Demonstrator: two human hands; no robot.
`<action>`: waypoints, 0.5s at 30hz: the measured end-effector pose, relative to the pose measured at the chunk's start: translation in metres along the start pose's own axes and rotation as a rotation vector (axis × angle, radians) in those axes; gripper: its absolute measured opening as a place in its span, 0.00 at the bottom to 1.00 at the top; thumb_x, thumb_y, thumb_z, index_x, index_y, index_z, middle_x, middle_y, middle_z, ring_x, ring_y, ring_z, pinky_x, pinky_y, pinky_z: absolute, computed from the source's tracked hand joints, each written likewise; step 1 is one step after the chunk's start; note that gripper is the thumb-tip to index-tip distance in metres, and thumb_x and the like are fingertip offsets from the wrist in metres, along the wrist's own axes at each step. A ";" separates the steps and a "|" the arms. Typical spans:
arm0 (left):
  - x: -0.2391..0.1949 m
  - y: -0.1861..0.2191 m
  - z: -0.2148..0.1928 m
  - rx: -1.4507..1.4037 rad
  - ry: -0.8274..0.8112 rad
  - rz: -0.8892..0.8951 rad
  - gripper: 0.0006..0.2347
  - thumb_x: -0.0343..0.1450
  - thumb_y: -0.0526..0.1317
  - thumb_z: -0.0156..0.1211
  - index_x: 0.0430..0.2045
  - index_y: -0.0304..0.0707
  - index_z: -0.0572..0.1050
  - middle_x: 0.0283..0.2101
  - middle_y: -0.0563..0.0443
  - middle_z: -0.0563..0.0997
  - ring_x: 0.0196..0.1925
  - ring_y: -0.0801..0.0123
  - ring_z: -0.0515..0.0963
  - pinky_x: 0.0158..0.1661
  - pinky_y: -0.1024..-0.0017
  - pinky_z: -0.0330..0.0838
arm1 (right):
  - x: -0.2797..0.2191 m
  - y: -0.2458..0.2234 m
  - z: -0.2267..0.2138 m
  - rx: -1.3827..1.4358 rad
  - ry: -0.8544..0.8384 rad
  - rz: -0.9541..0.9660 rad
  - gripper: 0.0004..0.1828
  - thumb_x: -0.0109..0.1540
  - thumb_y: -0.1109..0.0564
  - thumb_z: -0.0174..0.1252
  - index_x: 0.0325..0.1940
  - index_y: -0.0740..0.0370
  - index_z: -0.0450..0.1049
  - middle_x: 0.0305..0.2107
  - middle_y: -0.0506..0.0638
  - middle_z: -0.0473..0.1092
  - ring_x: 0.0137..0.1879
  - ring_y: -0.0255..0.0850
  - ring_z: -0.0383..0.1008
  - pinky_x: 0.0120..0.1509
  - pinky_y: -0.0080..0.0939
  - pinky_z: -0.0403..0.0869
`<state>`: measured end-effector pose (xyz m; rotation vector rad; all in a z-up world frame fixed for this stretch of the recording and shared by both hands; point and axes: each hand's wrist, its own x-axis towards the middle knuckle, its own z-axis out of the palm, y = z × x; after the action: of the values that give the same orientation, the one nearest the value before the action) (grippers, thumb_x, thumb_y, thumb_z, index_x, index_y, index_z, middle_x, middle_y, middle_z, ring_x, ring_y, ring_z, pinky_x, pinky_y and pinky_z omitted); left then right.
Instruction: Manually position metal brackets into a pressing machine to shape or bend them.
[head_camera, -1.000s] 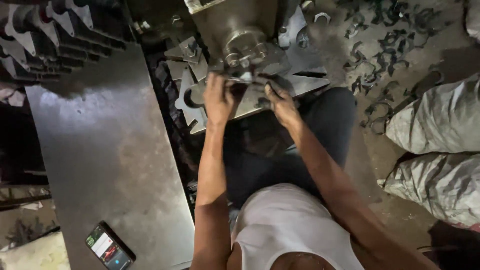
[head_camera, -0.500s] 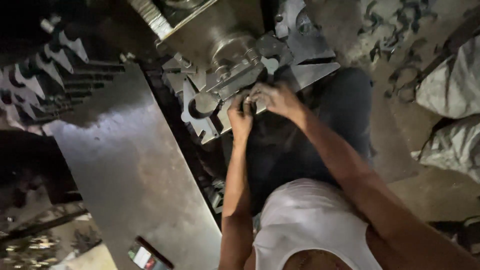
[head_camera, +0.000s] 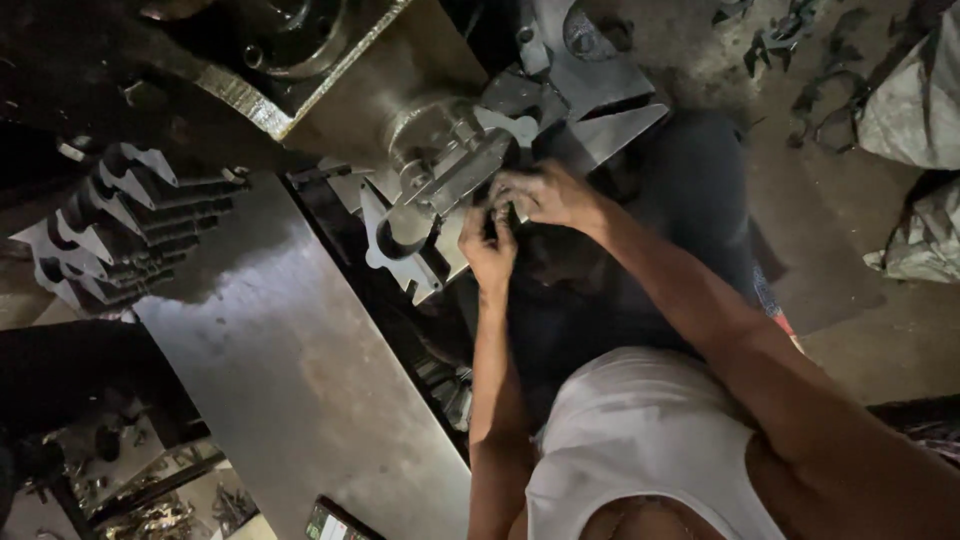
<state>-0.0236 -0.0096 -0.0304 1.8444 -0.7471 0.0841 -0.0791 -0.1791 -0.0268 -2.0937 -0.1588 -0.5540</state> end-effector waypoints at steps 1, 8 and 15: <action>0.000 0.006 -0.001 0.001 -0.016 0.040 0.04 0.72 0.31 0.57 0.37 0.29 0.76 0.35 0.37 0.78 0.37 0.49 0.79 0.41 0.64 0.73 | -0.001 -0.004 0.001 0.002 0.024 0.001 0.11 0.66 0.63 0.58 0.53 0.60 0.75 0.36 0.53 0.79 0.35 0.46 0.82 0.38 0.44 0.79; -0.004 0.009 -0.001 0.369 -0.165 0.309 0.08 0.70 0.37 0.69 0.36 0.33 0.77 0.36 0.38 0.80 0.36 0.47 0.80 0.37 0.60 0.75 | 0.017 -0.035 -0.019 -0.187 0.122 0.167 0.21 0.64 0.53 0.65 0.58 0.65 0.72 0.46 0.59 0.75 0.35 0.49 0.80 0.38 0.43 0.79; 0.030 0.034 -0.007 0.742 -0.029 0.761 0.14 0.73 0.38 0.59 0.53 0.36 0.77 0.59 0.44 0.74 0.53 0.54 0.77 0.53 0.58 0.74 | -0.007 -0.067 -0.063 -0.318 0.379 0.015 0.20 0.65 0.55 0.65 0.57 0.68 0.74 0.51 0.60 0.73 0.42 0.53 0.80 0.48 0.46 0.80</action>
<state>-0.0154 -0.0246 0.0120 2.1187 -1.5518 0.9298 -0.1272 -0.1933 0.0502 -2.2434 0.1740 -1.0077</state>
